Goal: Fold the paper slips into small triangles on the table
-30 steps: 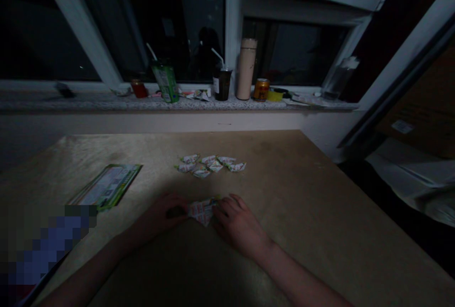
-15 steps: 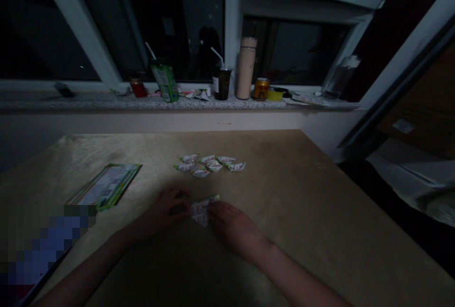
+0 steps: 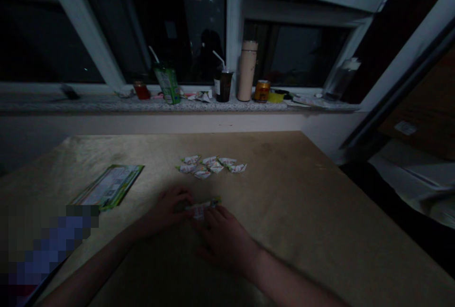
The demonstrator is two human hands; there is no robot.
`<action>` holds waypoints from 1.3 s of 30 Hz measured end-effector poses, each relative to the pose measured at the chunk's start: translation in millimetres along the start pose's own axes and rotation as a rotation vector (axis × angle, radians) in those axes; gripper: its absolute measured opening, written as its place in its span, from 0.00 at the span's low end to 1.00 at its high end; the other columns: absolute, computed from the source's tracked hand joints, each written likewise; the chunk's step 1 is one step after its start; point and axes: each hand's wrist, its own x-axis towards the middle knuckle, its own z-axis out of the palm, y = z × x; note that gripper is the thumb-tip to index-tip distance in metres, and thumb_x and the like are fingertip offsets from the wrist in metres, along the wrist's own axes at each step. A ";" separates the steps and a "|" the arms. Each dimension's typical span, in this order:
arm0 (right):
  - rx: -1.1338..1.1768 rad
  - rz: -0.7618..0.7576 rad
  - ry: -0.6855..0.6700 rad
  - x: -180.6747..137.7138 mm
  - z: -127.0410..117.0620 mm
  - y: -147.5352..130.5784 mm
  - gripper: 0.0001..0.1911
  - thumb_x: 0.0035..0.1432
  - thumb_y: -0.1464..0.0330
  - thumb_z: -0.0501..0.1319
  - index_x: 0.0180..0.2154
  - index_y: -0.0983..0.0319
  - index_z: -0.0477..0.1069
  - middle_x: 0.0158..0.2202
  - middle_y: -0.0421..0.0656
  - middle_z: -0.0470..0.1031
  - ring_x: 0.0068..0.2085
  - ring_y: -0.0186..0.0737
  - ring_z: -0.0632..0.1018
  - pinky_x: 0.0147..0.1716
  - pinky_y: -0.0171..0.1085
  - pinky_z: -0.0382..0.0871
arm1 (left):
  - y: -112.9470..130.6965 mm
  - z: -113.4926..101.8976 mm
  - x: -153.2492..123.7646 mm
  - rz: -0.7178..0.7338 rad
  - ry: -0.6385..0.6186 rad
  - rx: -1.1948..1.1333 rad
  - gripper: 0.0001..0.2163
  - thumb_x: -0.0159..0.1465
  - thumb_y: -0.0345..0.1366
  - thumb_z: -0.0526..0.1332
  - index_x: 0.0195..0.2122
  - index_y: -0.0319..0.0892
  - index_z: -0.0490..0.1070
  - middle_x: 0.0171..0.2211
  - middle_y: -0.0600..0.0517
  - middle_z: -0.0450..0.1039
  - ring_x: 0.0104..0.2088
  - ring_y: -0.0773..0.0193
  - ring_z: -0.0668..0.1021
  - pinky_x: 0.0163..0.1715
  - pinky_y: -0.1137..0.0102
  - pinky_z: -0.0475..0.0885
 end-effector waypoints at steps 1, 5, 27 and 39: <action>0.002 0.004 0.002 0.2 1.2 -0.5 0.32 0.59 0.56 0.56 0.61 0.62 0.55 0.55 0.51 0.65 0.55 0.49 0.65 0.59 0.47 0.55 | -0.8 0.7 -0.2 0.005 0.000 0.000 0.10 0.61 0.44 0.62 0.39 0.47 0.73 0.47 0.51 0.67 0.49 0.54 0.68 0.52 0.58 0.58; 0.018 0.024 -0.001 0.3 2.4 -1.3 0.32 0.59 0.55 0.56 0.61 0.60 0.54 0.53 0.50 0.66 0.53 0.49 0.66 0.57 0.47 0.55 | -3.5 2.3 -1.2 0.018 0.003 -0.006 0.09 0.62 0.43 0.61 0.39 0.48 0.74 0.46 0.52 0.67 0.50 0.55 0.68 0.52 0.58 0.57; 0.102 0.104 0.027 2.8 6.7 -2.6 0.27 0.62 0.56 0.53 0.60 0.58 0.58 0.56 0.52 0.63 0.55 0.51 0.64 0.53 0.48 0.60 | 0.5 -2.3 0.6 -0.057 -0.015 -0.115 0.17 0.62 0.39 0.61 0.53 0.54 0.68 0.51 0.52 0.66 0.53 0.54 0.67 0.54 0.55 0.58; 0.266 0.096 0.087 0.7 7.0 -2.0 0.30 0.60 0.62 0.56 0.62 0.59 0.52 0.59 0.49 0.61 0.57 0.47 0.63 0.58 0.46 0.57 | -4.4 12.1 -12.1 0.024 0.116 -0.009 0.15 0.65 0.32 0.55 0.49 0.53 0.72 0.53 0.52 0.66 0.53 0.55 0.66 0.54 0.56 0.58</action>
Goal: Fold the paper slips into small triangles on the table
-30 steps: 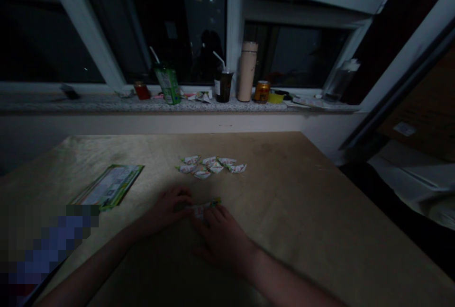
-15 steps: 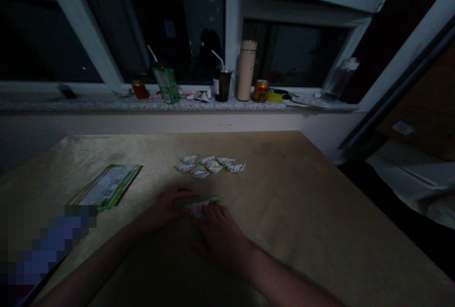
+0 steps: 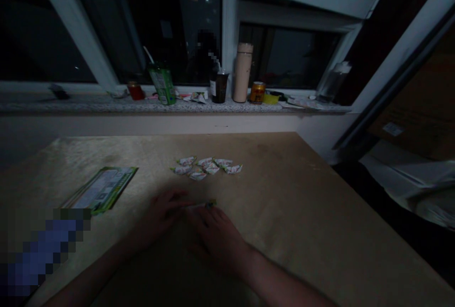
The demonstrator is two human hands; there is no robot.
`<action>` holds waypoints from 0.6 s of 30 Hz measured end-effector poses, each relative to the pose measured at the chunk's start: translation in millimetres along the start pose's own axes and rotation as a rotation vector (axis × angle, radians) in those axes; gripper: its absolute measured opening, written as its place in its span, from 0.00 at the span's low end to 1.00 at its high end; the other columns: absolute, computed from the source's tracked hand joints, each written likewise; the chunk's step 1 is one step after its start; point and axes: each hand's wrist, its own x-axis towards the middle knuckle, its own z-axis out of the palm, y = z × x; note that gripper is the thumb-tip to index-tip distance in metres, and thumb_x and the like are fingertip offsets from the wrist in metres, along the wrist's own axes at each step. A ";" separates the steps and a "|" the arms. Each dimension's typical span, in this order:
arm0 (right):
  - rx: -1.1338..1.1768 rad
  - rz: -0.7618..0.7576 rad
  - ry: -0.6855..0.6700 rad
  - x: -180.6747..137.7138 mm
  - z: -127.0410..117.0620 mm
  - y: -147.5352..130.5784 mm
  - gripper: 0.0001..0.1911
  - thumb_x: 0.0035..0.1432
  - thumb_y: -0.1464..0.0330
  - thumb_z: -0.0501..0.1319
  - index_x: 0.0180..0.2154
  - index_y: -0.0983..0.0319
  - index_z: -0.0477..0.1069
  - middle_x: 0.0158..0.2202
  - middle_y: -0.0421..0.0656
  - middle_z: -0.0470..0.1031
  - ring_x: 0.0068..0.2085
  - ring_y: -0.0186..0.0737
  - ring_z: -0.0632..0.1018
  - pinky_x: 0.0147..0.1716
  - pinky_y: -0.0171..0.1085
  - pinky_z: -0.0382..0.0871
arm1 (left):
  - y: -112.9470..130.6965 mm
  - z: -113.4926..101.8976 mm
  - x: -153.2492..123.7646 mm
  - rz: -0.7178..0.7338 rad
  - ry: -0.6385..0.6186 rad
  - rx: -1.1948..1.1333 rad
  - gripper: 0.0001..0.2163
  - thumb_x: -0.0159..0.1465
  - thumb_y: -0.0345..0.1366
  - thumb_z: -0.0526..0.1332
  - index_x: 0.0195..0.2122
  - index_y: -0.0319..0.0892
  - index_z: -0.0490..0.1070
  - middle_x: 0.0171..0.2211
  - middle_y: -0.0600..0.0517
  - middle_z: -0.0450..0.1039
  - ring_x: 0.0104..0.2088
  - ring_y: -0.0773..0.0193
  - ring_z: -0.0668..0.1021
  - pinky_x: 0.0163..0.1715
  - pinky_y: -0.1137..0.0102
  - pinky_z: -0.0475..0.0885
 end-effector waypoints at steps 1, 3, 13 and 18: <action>0.068 0.020 0.029 0.4 0.5 1.1 0.28 0.60 0.66 0.56 0.61 0.60 0.53 0.58 0.49 0.62 0.56 0.45 0.65 0.57 0.44 0.59 | 1.4 -0.4 -0.5 0.004 0.008 -0.002 0.14 0.65 0.31 0.55 0.49 0.53 0.73 0.52 0.52 0.66 0.53 0.55 0.67 0.54 0.57 0.58; 0.208 0.087 0.132 1.5 2.0 6.0 0.21 0.60 0.72 0.52 0.56 0.60 0.59 0.53 0.48 0.66 0.52 0.40 0.69 0.52 0.39 0.65 | 4.7 -1.6 -0.9 0.022 0.022 0.007 0.14 0.65 0.31 0.55 0.48 0.53 0.73 0.51 0.52 0.67 0.52 0.55 0.67 0.53 0.58 0.59; 0.010 0.280 0.352 7.7 -5.3 44.3 0.12 0.58 0.74 0.58 0.43 0.57 0.73 0.41 0.45 0.72 0.45 0.44 0.71 0.43 0.42 0.63 | 14.8 -4.0 0.3 0.124 -0.013 0.120 0.12 0.65 0.29 0.55 0.45 0.51 0.73 0.43 0.54 0.74 0.45 0.58 0.72 0.49 0.60 0.58; -0.014 0.239 0.271 9.8 -11.4 41.8 0.07 0.60 0.72 0.60 0.37 0.58 0.76 0.36 0.43 0.76 0.42 0.41 0.72 0.41 0.40 0.57 | 14.7 -3.9 -0.1 0.157 -0.028 0.169 0.13 0.66 0.29 0.53 0.47 0.48 0.72 0.44 0.54 0.75 0.44 0.60 0.74 0.47 0.63 0.60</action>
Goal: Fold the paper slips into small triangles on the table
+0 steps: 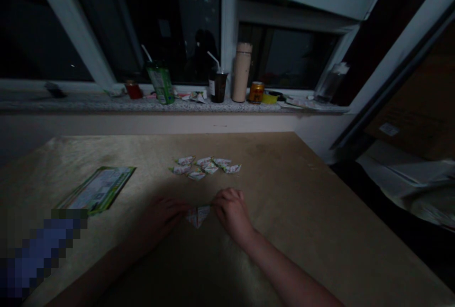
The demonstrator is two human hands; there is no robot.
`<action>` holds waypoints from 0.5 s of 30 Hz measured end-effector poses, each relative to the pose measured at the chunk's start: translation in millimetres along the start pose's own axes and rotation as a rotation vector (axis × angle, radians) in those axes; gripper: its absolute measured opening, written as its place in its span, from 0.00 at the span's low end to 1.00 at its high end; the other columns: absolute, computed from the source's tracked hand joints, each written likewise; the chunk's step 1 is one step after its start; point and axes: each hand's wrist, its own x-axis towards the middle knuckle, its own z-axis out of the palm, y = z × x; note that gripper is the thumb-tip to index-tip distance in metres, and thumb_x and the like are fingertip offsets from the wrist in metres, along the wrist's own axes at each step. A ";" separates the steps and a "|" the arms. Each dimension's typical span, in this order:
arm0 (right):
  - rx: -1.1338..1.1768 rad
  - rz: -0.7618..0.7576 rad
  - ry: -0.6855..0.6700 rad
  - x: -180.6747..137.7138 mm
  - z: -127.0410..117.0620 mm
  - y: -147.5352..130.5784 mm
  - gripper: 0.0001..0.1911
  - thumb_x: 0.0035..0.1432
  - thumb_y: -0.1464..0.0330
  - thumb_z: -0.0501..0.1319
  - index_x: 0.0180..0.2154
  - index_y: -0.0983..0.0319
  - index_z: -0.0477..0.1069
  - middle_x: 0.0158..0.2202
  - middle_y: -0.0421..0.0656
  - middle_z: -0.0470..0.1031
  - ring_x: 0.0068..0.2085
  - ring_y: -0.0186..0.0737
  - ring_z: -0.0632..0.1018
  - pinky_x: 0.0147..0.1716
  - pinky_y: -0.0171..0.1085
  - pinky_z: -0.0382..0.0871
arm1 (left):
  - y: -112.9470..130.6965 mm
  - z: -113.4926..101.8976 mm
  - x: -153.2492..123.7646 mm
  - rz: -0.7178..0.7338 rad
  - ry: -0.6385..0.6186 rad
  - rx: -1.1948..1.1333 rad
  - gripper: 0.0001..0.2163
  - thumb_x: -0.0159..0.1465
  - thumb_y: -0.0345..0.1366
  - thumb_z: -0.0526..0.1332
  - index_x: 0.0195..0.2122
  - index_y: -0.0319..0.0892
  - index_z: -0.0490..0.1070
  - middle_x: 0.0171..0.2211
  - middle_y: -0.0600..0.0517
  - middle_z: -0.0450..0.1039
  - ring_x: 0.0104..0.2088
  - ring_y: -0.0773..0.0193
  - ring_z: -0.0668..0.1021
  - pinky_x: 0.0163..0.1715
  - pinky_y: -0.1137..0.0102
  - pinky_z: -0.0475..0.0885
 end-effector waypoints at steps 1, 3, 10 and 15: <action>-0.004 -0.025 0.003 0.5 -0.1 -0.5 0.07 0.59 0.73 0.60 0.37 0.58 0.76 0.36 0.42 0.76 0.42 0.40 0.72 0.42 0.40 0.56 | 0.7 -0.6 -0.1 0.005 -0.010 0.010 0.13 0.66 0.29 0.53 0.47 0.48 0.72 0.43 0.53 0.75 0.43 0.60 0.74 0.47 0.63 0.61; -0.020 -0.091 0.009 1.5 0.9 -0.2 0.07 0.59 0.73 0.60 0.38 0.58 0.75 0.37 0.42 0.77 0.42 0.40 0.71 0.43 0.40 0.56 | 2.4 -1.8 -0.3 0.024 -0.039 0.031 0.14 0.66 0.27 0.52 0.47 0.46 0.72 0.43 0.53 0.76 0.42 0.60 0.75 0.46 0.63 0.62; -0.083 -0.195 -0.010 3.9 6.5 4.7 0.07 0.59 0.74 0.59 0.39 0.60 0.74 0.37 0.43 0.76 0.41 0.40 0.71 0.42 0.39 0.57 | 3.8 0.7 -0.4 0.024 -0.069 0.021 0.17 0.64 0.24 0.52 0.52 0.46 0.68 0.45 0.52 0.75 0.43 0.61 0.75 0.46 0.65 0.64; -0.117 -0.187 -0.002 5.9 9.3 3.4 0.08 0.59 0.72 0.60 0.41 0.59 0.73 0.34 0.42 0.75 0.39 0.41 0.70 0.40 0.39 0.58 | 5.3 2.9 0.1 0.106 -0.068 0.058 0.22 0.64 0.22 0.51 0.55 0.50 0.65 0.50 0.53 0.71 0.47 0.61 0.73 0.48 0.65 0.63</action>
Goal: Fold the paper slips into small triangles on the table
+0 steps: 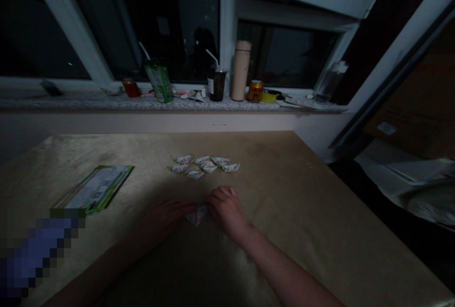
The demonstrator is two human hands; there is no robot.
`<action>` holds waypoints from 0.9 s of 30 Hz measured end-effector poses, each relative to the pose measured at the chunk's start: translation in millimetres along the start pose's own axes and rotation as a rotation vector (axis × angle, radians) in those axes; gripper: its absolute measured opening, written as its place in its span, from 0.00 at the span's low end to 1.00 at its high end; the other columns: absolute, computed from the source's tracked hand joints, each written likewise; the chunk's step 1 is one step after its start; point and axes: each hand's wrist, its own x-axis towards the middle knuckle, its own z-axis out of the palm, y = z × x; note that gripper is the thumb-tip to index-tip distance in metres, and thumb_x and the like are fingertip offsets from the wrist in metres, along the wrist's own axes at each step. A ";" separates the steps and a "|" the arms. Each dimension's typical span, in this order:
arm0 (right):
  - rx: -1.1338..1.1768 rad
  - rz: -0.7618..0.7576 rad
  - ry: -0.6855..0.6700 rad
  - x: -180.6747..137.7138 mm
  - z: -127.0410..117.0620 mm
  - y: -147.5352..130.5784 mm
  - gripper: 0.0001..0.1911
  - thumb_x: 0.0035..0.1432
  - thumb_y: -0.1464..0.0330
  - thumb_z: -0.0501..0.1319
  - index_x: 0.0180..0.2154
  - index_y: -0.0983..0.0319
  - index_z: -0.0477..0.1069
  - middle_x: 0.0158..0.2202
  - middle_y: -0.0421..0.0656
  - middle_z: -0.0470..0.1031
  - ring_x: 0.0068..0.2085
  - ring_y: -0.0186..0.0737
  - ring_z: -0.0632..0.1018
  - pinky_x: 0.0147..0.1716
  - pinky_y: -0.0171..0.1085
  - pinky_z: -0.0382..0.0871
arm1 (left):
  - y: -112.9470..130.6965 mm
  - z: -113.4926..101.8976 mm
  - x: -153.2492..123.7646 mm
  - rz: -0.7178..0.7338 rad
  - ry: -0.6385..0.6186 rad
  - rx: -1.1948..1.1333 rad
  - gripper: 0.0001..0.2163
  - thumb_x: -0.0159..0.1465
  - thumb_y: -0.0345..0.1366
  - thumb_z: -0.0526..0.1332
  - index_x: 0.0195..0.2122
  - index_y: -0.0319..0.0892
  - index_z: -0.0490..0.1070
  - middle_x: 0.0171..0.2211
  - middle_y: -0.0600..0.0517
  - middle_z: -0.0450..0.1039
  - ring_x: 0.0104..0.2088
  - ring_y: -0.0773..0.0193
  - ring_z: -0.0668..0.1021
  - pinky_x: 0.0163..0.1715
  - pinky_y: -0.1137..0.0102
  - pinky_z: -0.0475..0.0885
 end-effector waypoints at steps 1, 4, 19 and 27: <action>-0.017 -0.010 0.000 0.3 0.5 -0.5 0.08 0.59 0.72 0.60 0.41 0.59 0.73 0.34 0.43 0.74 0.39 0.41 0.70 0.40 0.39 0.58 | 1.3 -0.3 0.4 0.021 0.000 0.029 0.22 0.64 0.22 0.51 0.56 0.50 0.64 0.52 0.53 0.70 0.48 0.61 0.72 0.49 0.64 0.63; -0.093 -0.058 -0.002 0.3 2.3 -1.4 0.05 0.59 0.71 0.60 0.37 0.60 0.74 0.33 0.43 0.73 0.37 0.41 0.70 0.39 0.38 0.59 | 6.3 -3.1 1.9 0.076 -0.018 0.116 0.22 0.64 0.22 0.53 0.55 0.51 0.64 0.53 0.53 0.69 0.49 0.60 0.70 0.49 0.63 0.62; -0.143 -0.169 -0.112 -11.8 -13.2 -3.8 0.09 0.62 0.66 0.56 0.40 0.62 0.72 0.36 0.45 0.70 0.38 0.41 0.69 0.37 0.38 0.62 | 12.8 -3.9 -0.5 0.226 -0.024 0.320 0.17 0.64 0.22 0.52 0.53 0.42 0.65 0.51 0.49 0.72 0.50 0.60 0.72 0.49 0.65 0.61; -0.152 -0.183 -0.133 -12.0 -12.1 -0.6 0.11 0.62 0.64 0.56 0.44 0.62 0.71 0.38 0.46 0.71 0.39 0.41 0.70 0.38 0.39 0.63 | 6.4 -10.3 -3.4 0.293 0.005 0.308 0.13 0.66 0.23 0.50 0.47 0.40 0.67 0.42 0.48 0.76 0.40 0.61 0.77 0.42 0.66 0.66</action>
